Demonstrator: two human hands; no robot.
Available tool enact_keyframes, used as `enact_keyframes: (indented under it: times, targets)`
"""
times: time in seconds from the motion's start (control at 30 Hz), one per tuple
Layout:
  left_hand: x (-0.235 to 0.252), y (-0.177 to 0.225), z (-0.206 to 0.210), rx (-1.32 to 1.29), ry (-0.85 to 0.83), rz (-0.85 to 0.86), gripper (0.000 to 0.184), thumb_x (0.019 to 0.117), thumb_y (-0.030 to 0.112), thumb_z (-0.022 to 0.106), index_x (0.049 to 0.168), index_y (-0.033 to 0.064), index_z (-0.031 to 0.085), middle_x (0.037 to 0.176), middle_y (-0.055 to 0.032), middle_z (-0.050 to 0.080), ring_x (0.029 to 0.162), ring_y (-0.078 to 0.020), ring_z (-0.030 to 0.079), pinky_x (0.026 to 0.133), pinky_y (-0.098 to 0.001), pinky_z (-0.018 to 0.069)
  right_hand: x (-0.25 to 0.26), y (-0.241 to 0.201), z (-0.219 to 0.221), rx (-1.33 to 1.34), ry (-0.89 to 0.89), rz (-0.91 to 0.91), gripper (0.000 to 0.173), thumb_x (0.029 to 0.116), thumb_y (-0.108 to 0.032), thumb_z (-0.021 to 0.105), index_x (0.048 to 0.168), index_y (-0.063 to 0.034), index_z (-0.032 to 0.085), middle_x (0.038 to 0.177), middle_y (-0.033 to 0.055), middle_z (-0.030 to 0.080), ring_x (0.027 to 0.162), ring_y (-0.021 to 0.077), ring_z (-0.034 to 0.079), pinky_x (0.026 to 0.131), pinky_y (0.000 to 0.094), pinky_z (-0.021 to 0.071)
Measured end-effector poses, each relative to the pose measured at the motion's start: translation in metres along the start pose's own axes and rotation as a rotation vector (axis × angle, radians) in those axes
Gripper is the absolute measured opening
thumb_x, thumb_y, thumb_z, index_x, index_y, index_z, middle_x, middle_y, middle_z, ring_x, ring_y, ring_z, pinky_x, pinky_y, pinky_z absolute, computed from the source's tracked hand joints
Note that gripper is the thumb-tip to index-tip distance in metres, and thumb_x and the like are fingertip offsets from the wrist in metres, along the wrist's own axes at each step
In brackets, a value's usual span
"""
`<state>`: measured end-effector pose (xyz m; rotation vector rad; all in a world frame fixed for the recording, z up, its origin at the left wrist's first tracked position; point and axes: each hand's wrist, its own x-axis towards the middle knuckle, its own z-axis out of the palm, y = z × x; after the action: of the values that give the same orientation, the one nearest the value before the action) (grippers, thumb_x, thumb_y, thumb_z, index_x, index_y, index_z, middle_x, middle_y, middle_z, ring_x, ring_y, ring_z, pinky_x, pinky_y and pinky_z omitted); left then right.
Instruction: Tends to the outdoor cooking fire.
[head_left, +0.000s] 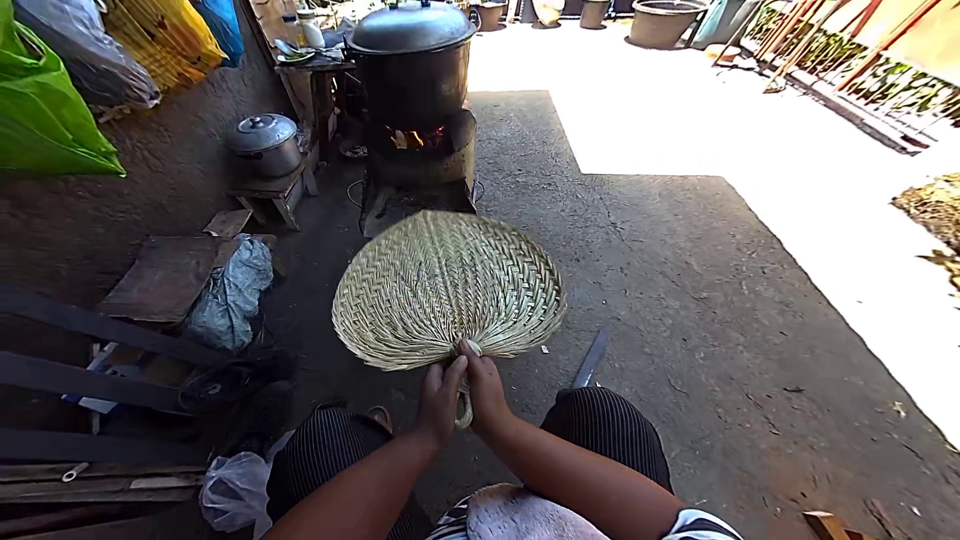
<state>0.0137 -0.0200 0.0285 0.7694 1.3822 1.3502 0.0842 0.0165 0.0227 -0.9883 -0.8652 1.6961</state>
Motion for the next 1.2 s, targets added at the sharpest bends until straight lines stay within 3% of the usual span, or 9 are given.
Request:
enact_keyframes:
  times: [0.17,0.33,0.47,0.53,0.63,0.77,0.93,1.07,1.2]
  targets:
    - [0.009,-0.004,-0.002,-0.029,-0.010,-0.160,0.040,0.1090,0.026,0.046,0.134,-0.0042,0.052,0.118,-0.0148,0.065,0.105,-0.0136,0.064,0.094,-0.0307,0.0519,0.006,0.007,-0.001,0.016,0.094,0.145,0.037,0.1124,-0.024,0.039,0.098,0.0005,0.063,0.080,0.0079,0.067,0.076,0.0122,0.068,0.072,0.0295,0.0571]
    - [0.001,0.000,0.000,-0.048,0.005,0.032,0.037,0.1040,0.018,0.047,0.130,-0.0081,0.051,0.116,-0.0122,0.064,0.105,-0.0061,0.063,0.094,-0.0227,0.0518,-0.001,-0.005,0.001,-0.009,-0.021,0.010,0.033,0.1116,-0.019,0.036,0.101,-0.0007,0.062,0.083,0.0038,0.069,0.079,0.0069,0.069,0.077,0.0254,0.0578]
    - [0.005,-0.002,-0.001,-0.047,0.013,-0.137,0.038,0.1083,0.024,0.047,0.132,-0.0052,0.052,0.115,-0.0142,0.065,0.102,-0.0124,0.064,0.091,-0.0295,0.0528,0.003,0.005,-0.002,-0.022,0.042,0.104,0.035,0.1126,-0.023,0.038,0.103,0.0010,0.062,0.082,0.0072,0.068,0.077,0.0108,0.068,0.074,0.0287,0.0574]
    - [0.001,-0.002,0.001,-0.032,0.029,-0.044,0.036,0.1064,0.021,0.047,0.127,-0.0073,0.054,0.113,-0.0132,0.065,0.101,-0.0087,0.064,0.091,-0.0259,0.0524,0.000,0.002,-0.001,-0.031,0.019,0.042,0.033,0.1120,-0.020,0.038,0.102,0.0007,0.062,0.081,0.0057,0.068,0.076,0.0087,0.068,0.074,0.0265,0.0577]
    - [-0.001,-0.001,-0.001,-0.019,-0.011,0.066,0.041,0.1016,0.021,0.048,0.130,-0.0093,0.050,0.119,-0.0125,0.063,0.108,-0.0053,0.062,0.096,-0.0219,0.0505,-0.003,-0.003,-0.001,-0.025,-0.032,-0.049,0.030,0.1108,-0.017,0.037,0.104,-0.0001,0.061,0.084,0.0031,0.069,0.081,0.0053,0.069,0.079,0.0238,0.0579]
    - [0.006,-0.004,-0.002,-0.032,-0.015,-0.137,0.039,0.1086,0.024,0.046,0.133,-0.0049,0.053,0.119,-0.0148,0.064,0.106,-0.0130,0.063,0.094,-0.0301,0.0514,0.002,0.005,-0.002,-0.022,0.073,0.103,0.036,0.1126,-0.023,0.038,0.101,0.0002,0.063,0.081,0.0066,0.067,0.077,0.0105,0.068,0.073,0.0279,0.0571]
    - [0.000,-0.001,-0.001,-0.007,-0.020,0.037,0.039,0.1027,0.022,0.048,0.128,-0.0078,0.053,0.117,-0.0120,0.064,0.106,-0.0063,0.062,0.095,-0.0232,0.0511,-0.004,-0.001,0.000,-0.011,0.006,-0.018,0.030,0.1113,-0.019,0.037,0.104,-0.0006,0.061,0.084,0.0031,0.069,0.081,0.0057,0.069,0.078,0.0239,0.0577]
    - [0.007,-0.003,-0.003,-0.011,-0.029,-0.152,0.040,0.1087,0.026,0.046,0.132,-0.0049,0.053,0.117,-0.0146,0.065,0.104,-0.0129,0.064,0.093,-0.0303,0.0521,0.002,0.007,-0.002,-0.009,0.090,0.113,0.038,0.1127,-0.025,0.038,0.099,0.0004,0.063,0.080,0.0067,0.067,0.076,0.0110,0.067,0.073,0.0286,0.0566]
    - [0.001,-0.003,-0.001,-0.023,-0.014,-0.001,0.038,0.1042,0.021,0.048,0.128,-0.0077,0.053,0.116,-0.0122,0.064,0.104,-0.0067,0.063,0.093,-0.0237,0.0518,-0.005,-0.003,0.001,-0.007,0.030,0.028,0.033,0.1121,-0.020,0.037,0.104,-0.0005,0.061,0.083,0.0042,0.068,0.078,0.0067,0.068,0.075,0.0244,0.0575]
